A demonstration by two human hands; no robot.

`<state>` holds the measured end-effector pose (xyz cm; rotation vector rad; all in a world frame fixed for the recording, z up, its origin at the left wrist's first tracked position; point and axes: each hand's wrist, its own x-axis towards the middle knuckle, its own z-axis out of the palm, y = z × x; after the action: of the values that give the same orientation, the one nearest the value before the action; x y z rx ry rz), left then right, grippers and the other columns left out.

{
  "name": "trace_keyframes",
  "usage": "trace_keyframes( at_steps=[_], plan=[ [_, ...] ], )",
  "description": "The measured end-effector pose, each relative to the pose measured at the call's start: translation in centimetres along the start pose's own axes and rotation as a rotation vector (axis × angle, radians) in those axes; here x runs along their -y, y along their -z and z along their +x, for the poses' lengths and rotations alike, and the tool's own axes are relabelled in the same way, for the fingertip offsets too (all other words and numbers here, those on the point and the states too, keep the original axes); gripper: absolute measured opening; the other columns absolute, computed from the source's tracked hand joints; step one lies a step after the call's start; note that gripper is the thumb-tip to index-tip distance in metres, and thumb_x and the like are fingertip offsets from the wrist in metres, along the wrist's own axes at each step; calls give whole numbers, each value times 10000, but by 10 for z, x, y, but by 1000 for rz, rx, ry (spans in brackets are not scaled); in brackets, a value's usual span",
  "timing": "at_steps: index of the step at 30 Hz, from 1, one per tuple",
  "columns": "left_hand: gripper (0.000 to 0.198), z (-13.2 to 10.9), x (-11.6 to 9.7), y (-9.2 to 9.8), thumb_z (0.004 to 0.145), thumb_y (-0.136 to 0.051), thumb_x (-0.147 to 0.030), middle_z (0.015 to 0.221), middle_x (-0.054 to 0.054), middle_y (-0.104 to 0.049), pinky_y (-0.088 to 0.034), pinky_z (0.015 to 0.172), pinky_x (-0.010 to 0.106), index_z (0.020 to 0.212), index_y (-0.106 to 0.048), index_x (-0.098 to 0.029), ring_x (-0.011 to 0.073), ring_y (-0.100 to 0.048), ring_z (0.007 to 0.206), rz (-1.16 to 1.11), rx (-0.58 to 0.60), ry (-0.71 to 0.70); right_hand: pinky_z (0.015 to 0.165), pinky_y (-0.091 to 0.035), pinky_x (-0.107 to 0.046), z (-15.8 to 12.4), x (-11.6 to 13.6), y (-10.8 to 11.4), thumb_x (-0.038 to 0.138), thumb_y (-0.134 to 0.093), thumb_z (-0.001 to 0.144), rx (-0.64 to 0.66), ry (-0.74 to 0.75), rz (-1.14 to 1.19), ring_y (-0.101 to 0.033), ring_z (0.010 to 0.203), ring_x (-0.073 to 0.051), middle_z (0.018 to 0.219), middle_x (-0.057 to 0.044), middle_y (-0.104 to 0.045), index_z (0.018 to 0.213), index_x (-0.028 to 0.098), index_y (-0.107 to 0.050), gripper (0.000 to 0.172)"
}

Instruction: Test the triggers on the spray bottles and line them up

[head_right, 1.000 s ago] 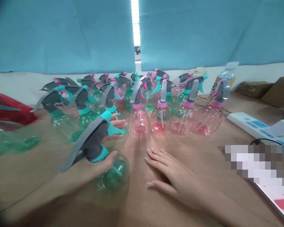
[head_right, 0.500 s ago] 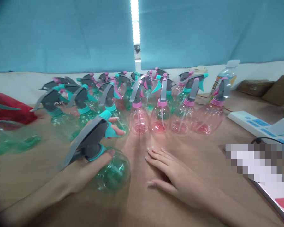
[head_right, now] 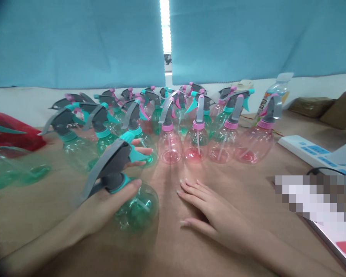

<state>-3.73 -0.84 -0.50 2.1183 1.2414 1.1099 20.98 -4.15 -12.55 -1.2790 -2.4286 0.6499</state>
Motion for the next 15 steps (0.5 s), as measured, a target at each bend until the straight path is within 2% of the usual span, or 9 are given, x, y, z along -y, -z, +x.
trace_keyframes(
  at_steps=[4, 8, 12, 15],
  plan=[
    [528, -4, 4, -4, 699, -526, -189, 971, 6, -682, -457, 481, 276, 1215, -460, -277, 125, -521, 497, -98, 21, 101, 1186, -207, -544, 0, -1, 0, 539, -552, 933, 2, 5, 5, -270, 1446, -295, 1586, -6, -295, 1506, 346, -322, 647],
    [519, -6, 5, -6, 719, -533, -204, 879, -4, -676, -439, 466, 273, 1232, -478, -271, 138, -530, 500, -76, 20, 115, 1185, -208, -546, 0, -1, -1, 529, -554, 936, -10, 5, 14, -277, 1443, -301, 1583, -11, -303, 1502, 346, -331, 636],
    [497, -4, 4, -6, 721, -534, -201, 1009, 19, -671, -470, 495, 269, 1210, -491, -281, 142, -566, 583, -106, 19, 92, 1182, -219, -547, 0, -1, 0, 528, -552, 937, -6, 11, 4, -273, 1444, -302, 1585, -9, -294, 1506, 345, -323, 640],
    [477, -4, 4, -5, 721, -539, -201, 938, 13, -648, -502, 542, 279, 1192, -501, -265, 152, -575, 624, -119, 34, 82, 1181, -225, -546, 0, 0, 0, 530, -548, 939, -4, 8, -6, -270, 1446, -297, 1585, -7, -293, 1509, 346, -312, 644]
  ],
)
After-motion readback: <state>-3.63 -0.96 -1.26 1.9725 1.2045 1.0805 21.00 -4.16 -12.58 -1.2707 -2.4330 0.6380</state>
